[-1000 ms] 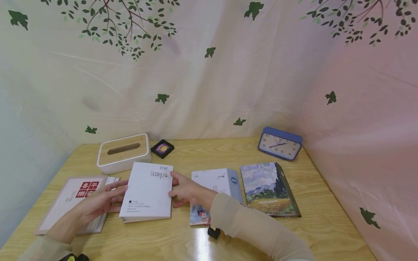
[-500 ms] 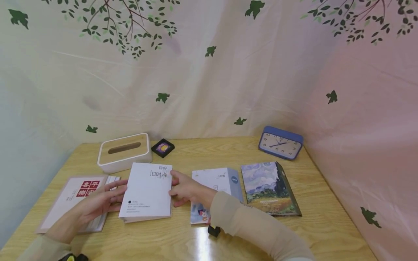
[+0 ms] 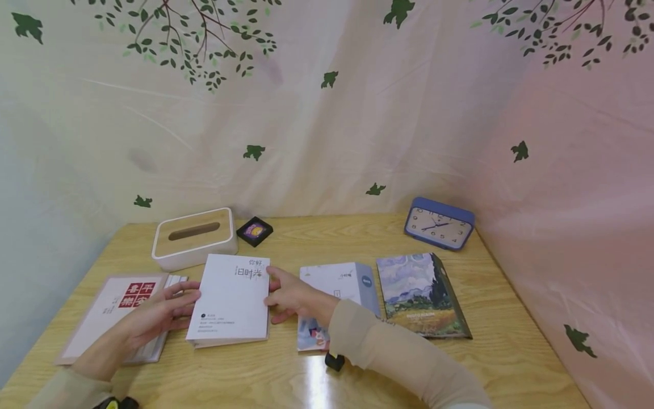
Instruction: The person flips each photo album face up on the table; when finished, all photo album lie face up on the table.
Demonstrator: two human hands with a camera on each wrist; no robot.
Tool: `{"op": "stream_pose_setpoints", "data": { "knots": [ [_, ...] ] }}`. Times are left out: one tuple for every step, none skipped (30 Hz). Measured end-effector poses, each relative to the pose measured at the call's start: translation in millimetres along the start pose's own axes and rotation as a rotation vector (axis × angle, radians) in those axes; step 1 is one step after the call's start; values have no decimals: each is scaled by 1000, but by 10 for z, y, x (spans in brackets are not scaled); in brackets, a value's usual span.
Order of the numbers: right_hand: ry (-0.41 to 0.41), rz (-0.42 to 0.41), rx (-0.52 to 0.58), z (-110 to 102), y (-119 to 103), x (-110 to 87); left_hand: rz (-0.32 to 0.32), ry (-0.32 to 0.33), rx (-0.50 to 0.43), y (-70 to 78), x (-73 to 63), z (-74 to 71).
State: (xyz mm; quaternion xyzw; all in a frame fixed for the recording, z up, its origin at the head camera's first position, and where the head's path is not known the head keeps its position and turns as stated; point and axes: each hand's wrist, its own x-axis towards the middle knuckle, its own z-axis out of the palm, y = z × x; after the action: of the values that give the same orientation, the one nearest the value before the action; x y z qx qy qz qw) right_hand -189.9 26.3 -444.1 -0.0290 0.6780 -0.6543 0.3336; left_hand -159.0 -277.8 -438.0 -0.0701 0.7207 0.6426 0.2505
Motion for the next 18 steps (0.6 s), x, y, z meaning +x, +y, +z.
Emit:
{"op": "stream_pose_setpoints", "data": {
  "knots": [
    [2,3,-1,-1,3,0,1,3,-1,-4,3,1],
    [2,4,-2,-2,6,-1,3,4,2,-9,4,2],
    [3,6,-3,-3,9,-1,4,4,4,-15,5,0],
    [4,6,-4,-4,9,-1,-1,9,0,-16,4,0],
    [3,7,-5,-4,10,-3,-3,11,-2,-19,4,-3],
    [2,7,-6,-4,11,-3,-8,13,-3,-22,3,-4],
    [1,6,-7,-3,12,-6,-13,14,-2,-24,1,-5],
    [1,6,-8,-2,11,-10,-17,16,-3,-26,-1,-5],
    [1,5,-8,-1,11,-11,-20,17,-4,-28,-3,-5],
    [2,6,-8,0,10,-13,-21,17,-6,-29,-5,-4],
    [3,6,-8,1,8,-15,-21,18,-5,-29,-6,-3],
    [3,6,-8,1,6,-17,-22,19,-4,-28,-8,-2],
    [4,7,-8,1,4,-19,-22,19,-4,-26,-11,-2],
    [4,8,-8,1,2,-20,-21,18,-5,-22,-14,-2],
    [5,8,-7,2,1,-20,-20,16,-5,-18,-16,-3],
    [5,9,-8,2,1,-20,-19,14,-6,-17,-17,-4],
    [5,9,-8,2,1,-20,-18,13,-8,-18,-17,-5],
    [5,9,-8,2,2,-19,-19,14,-11,-18,-17,-6]
  ]
}}
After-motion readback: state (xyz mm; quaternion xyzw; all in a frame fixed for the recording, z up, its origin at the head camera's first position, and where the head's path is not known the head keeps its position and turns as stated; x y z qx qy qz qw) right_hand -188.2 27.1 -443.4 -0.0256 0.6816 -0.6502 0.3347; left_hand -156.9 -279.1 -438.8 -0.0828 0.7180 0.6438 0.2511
